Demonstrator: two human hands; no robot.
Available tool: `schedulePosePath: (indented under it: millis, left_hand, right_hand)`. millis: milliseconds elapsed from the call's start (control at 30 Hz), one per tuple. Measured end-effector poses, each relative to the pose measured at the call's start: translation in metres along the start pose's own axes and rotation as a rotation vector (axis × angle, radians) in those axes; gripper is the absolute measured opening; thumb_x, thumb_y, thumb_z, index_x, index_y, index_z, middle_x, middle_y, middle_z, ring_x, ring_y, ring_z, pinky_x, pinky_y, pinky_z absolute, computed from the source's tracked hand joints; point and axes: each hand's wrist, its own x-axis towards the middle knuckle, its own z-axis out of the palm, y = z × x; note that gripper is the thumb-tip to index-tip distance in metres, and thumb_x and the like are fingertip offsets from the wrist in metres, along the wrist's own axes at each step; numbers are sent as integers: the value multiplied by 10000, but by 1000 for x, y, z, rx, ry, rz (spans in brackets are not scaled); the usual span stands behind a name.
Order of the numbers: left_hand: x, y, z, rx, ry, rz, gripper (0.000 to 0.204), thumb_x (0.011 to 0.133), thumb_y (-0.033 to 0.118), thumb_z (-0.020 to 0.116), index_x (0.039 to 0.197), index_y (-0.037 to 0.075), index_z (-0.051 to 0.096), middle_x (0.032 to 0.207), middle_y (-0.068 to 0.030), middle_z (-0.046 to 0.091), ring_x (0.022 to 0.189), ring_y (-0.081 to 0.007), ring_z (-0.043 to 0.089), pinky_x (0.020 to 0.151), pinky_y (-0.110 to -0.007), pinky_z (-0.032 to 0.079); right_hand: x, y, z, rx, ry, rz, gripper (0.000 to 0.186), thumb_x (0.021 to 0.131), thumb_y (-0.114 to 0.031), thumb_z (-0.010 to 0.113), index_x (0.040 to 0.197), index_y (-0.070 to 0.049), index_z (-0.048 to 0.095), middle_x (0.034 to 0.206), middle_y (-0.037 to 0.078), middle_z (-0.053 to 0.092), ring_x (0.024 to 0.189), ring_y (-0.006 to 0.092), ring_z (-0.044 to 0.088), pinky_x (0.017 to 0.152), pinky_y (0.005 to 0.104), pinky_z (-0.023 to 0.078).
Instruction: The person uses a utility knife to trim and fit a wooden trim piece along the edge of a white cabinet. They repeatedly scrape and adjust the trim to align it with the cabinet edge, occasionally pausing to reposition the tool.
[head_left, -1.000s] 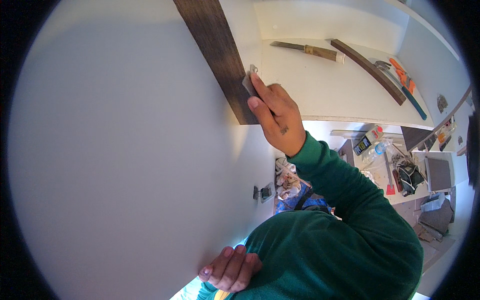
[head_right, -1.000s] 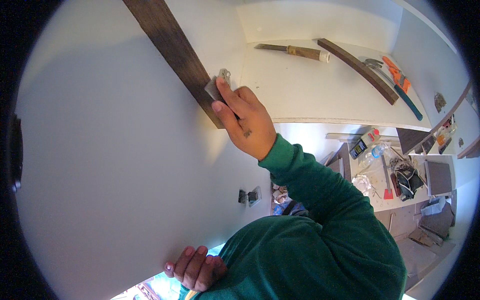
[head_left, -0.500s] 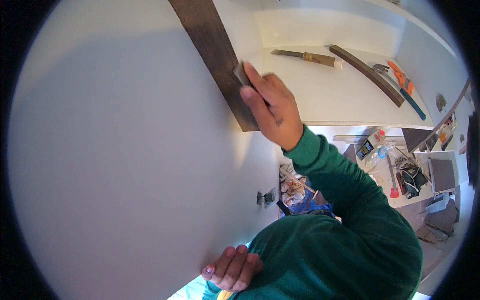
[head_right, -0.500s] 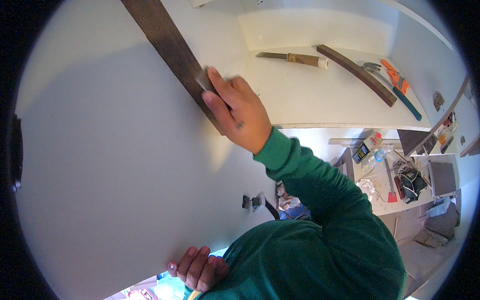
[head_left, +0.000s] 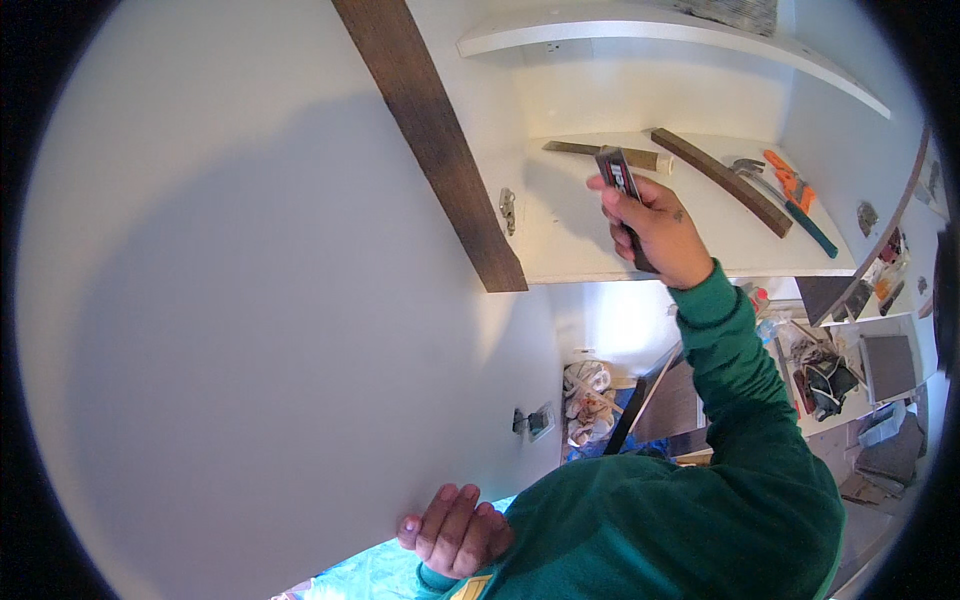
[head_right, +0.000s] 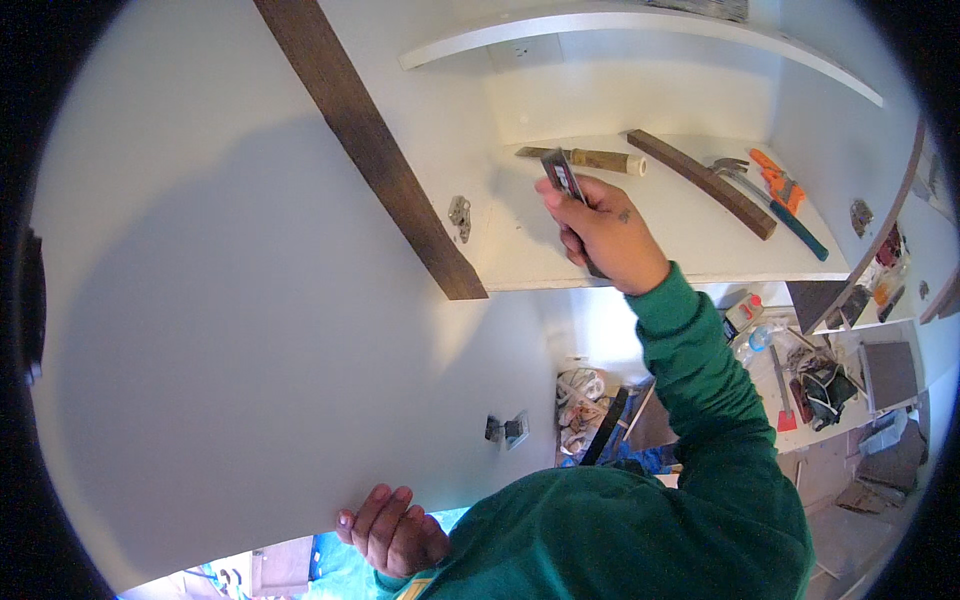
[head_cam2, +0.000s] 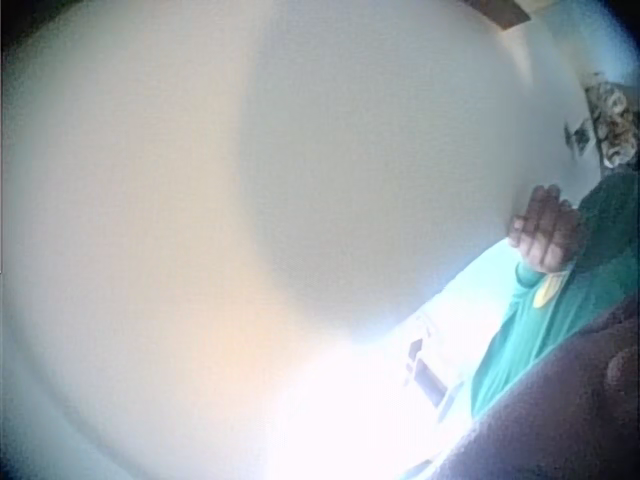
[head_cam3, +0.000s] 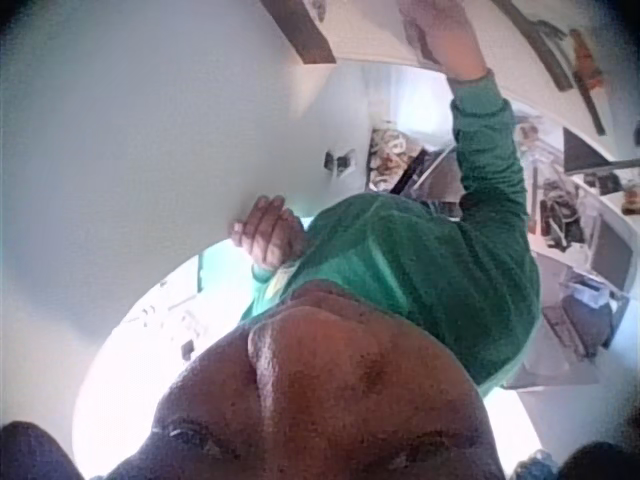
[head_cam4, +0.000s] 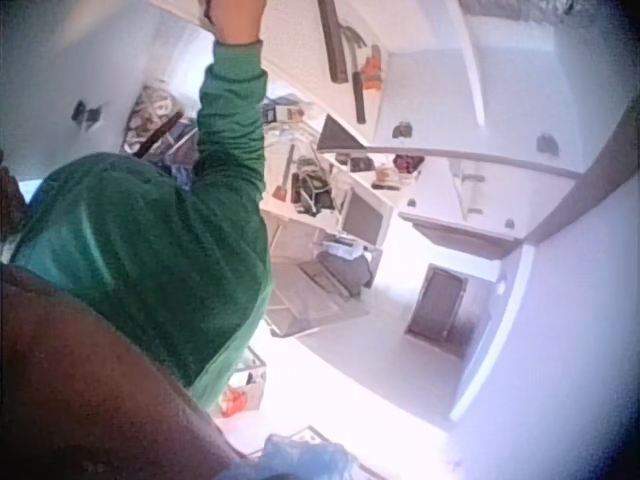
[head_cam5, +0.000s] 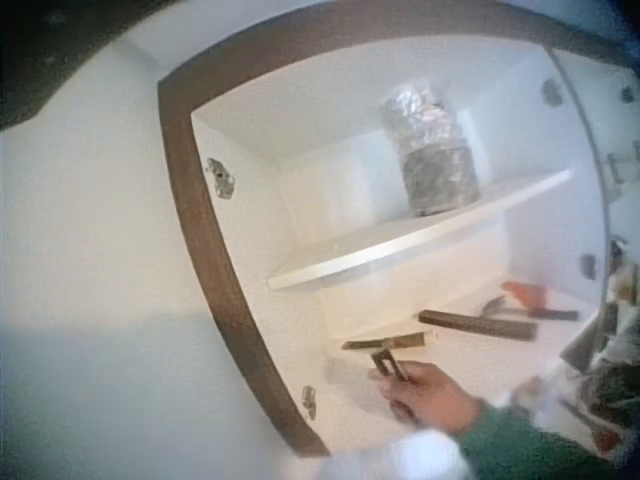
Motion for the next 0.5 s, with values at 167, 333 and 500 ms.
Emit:
schedulePosePath:
  millis: [167, 333, 500]
  left_hand:
    - [-3, 2, -6, 37, -82, -17, 61, 899, 191, 634, 848, 215, 658, 915, -6, 778, 1004, -192, 735, 1198, -441, 303]
    - [7, 9, -8, 50, -143, -68, 69, 930, 191, 608, 871, 193, 644, 918, -4, 772, 1023, -196, 716, 1198, -451, 295]
    - [24, 25, -2, 63, -123, -192, 101, 875, 74, 658, 960, 123, 634, 970, -23, 748, 996, -221, 715, 1166, -480, 317]
  right_hand:
    - [-11, -6, -58, -239, -2, 181, 307, 1056, -227, 590, 1194, 38, 660, 757, 22, 570, 545, 105, 564, 485, 262, 482]
    - [-10, 9, -92, -72, 49, 191, 293, 1064, -234, 573, 1203, 14, 640, 763, 25, 596, 563, 125, 585, 505, 287, 510]
    - [-6, 10, -100, 27, 47, 244, 283, 1043, -235, 599, 1167, 16, 640, 764, 35, 603, 559, 138, 590, 491, 303, 517]
